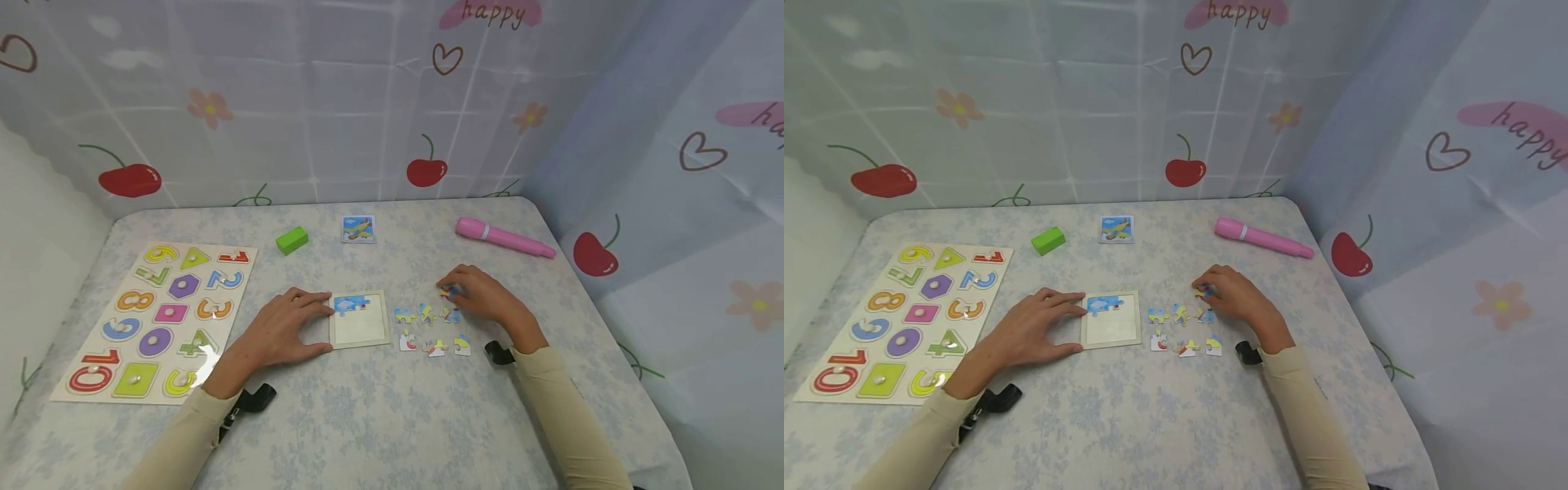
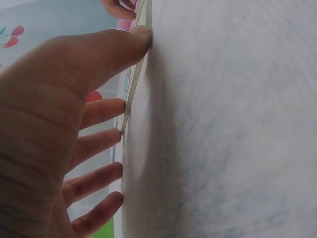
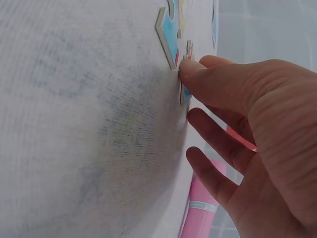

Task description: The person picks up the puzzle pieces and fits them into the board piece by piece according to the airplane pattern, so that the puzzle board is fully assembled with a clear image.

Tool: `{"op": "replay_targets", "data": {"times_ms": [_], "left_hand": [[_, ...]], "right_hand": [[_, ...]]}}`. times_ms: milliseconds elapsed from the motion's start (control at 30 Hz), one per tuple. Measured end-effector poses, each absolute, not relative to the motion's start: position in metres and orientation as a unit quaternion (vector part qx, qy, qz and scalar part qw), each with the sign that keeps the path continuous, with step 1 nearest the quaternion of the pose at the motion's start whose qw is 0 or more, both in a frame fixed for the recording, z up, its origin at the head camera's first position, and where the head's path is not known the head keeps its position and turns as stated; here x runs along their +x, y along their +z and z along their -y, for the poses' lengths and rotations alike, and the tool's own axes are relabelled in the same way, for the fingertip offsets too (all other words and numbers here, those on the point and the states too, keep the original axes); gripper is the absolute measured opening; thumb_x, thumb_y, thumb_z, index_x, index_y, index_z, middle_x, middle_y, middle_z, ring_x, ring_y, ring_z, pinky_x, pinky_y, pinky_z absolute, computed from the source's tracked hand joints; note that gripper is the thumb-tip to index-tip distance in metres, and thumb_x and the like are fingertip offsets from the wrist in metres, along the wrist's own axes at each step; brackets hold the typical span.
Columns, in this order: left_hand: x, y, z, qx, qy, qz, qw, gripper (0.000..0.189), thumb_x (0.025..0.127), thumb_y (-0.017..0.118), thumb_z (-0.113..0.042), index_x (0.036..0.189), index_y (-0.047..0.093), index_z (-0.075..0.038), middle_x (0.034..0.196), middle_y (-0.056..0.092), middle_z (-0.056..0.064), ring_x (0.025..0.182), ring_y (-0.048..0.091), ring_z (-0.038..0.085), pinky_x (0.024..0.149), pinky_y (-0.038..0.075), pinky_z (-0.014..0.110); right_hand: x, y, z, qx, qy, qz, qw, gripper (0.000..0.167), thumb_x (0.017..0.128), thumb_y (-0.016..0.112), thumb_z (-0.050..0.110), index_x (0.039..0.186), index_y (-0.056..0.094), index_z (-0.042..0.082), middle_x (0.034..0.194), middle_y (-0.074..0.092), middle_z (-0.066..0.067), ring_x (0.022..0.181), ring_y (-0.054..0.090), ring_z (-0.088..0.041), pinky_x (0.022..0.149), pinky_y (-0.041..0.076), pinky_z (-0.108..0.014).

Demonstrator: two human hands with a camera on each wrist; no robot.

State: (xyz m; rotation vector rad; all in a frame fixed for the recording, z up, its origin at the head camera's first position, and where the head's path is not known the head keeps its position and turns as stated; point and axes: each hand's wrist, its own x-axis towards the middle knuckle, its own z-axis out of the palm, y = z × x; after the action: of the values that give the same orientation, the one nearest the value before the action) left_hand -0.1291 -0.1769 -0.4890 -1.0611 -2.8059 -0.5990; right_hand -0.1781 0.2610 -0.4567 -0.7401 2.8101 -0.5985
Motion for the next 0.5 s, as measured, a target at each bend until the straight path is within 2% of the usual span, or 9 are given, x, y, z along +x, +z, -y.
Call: {"op": "replay_targets", "data": {"times_ms": [500], "left_hand": [[-0.1284, -0.4874, 0.1766, -0.346, -0.198, 0.916, 0.04, 0.064, 0.083, 0.089, -0.057, 0.134, 0.076, -0.021, 0.156, 0.06, 0.003, 0.128, 0.059, 0.028, 0.094, 0.053, 0.052]], "right_hand": [[-0.1788, -0.4599, -0.2628, -0.251, -0.216, -0.94, 0.083, 0.033, 0.098, 0.08, 0.01, 0.131, 0.077, 0.008, 0.121, 0.069, -0.008, 0.115, 0.061, -0.029, 0.101, 0.051, -0.051]]}}
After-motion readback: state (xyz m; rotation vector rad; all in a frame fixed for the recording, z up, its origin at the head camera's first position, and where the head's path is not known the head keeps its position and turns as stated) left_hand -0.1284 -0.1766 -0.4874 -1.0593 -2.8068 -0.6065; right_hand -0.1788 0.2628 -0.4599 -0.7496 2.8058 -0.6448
